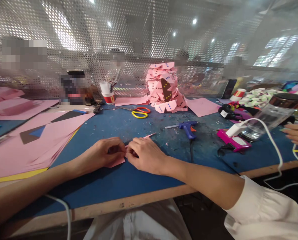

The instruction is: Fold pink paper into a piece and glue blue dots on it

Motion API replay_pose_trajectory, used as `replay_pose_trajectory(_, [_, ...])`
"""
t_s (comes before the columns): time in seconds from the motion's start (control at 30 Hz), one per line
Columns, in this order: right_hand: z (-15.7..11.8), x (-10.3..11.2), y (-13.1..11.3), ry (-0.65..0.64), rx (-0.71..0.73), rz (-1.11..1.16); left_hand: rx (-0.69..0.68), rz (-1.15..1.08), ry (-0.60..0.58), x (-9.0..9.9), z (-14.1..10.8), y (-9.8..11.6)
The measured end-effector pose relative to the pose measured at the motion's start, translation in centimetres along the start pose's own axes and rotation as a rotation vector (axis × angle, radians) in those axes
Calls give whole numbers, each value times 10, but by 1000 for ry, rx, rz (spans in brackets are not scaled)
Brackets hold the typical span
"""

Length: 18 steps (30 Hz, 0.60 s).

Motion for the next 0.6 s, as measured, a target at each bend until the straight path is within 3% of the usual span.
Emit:
replay_pose_trajectory(0.23, [-2,5,0,-2,57,48,-7,-2,8,0,-1,0])
replay_pose_trajectory(0.6, [-4,1,-3,-28,130,-63,-7,10,9,-1,0,-1])
Point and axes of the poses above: each hand's wrist, its own z-axis towards the middle knuckle, its own x-axis out of the back of the hand, y = z × x, the point moved 6 cm from there along z, towards the middle knuckle, and after that the axes turned 10 degrees about -y, right-handed, at the moved point
